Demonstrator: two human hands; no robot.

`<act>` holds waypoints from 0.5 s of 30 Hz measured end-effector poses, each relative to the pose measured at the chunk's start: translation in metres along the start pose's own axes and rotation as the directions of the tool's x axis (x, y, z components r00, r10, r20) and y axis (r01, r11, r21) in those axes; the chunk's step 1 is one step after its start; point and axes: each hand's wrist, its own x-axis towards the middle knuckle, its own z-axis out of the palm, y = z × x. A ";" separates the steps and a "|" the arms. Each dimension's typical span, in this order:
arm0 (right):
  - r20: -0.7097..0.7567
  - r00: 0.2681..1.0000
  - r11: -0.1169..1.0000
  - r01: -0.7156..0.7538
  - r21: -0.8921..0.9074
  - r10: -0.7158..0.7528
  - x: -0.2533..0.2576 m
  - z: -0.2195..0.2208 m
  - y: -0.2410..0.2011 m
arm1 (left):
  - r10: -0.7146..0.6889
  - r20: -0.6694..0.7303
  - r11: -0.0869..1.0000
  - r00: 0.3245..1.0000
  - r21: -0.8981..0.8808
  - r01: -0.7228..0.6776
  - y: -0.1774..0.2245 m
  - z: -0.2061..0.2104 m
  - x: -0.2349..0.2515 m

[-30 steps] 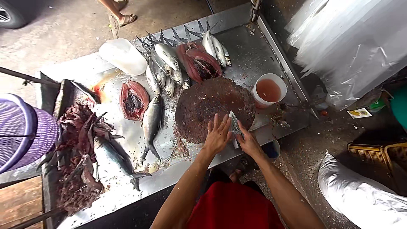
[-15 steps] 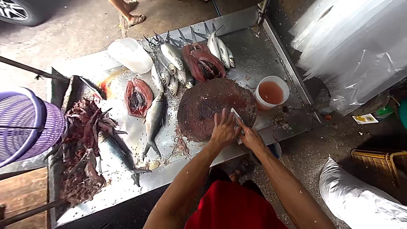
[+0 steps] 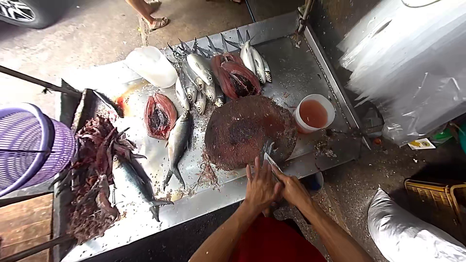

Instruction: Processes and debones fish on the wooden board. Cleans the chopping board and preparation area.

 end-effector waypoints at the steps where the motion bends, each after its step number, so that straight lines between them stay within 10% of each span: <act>1: -0.027 1.000 1.000 0.001 -0.013 -0.001 0.012 -0.008 -0.002 | 0.001 0.026 1.000 1.000 -0.004 -0.001 -0.003 -0.003 0.018; 5: -0.106 0.992 0.997 -0.068 -0.043 0.063 0.065 -0.031 -0.010 | 0.003 0.208 1.000 0.978 -0.003 -0.002 -0.026 -0.006 0.086; 10: 0.024 0.999 0.999 -0.029 -0.019 0.030 0.002 -0.006 -0.008 | -0.021 0.017 0.999 1.000 -0.043 0.022 -0.004 0.001 -0.001; 15: -0.126 0.988 0.995 -0.096 -0.030 0.092 0.078 -0.041 -0.017 | -0.047 0.194 0.997 0.980 -0.043 0.056 -0.027 -0.009 0.102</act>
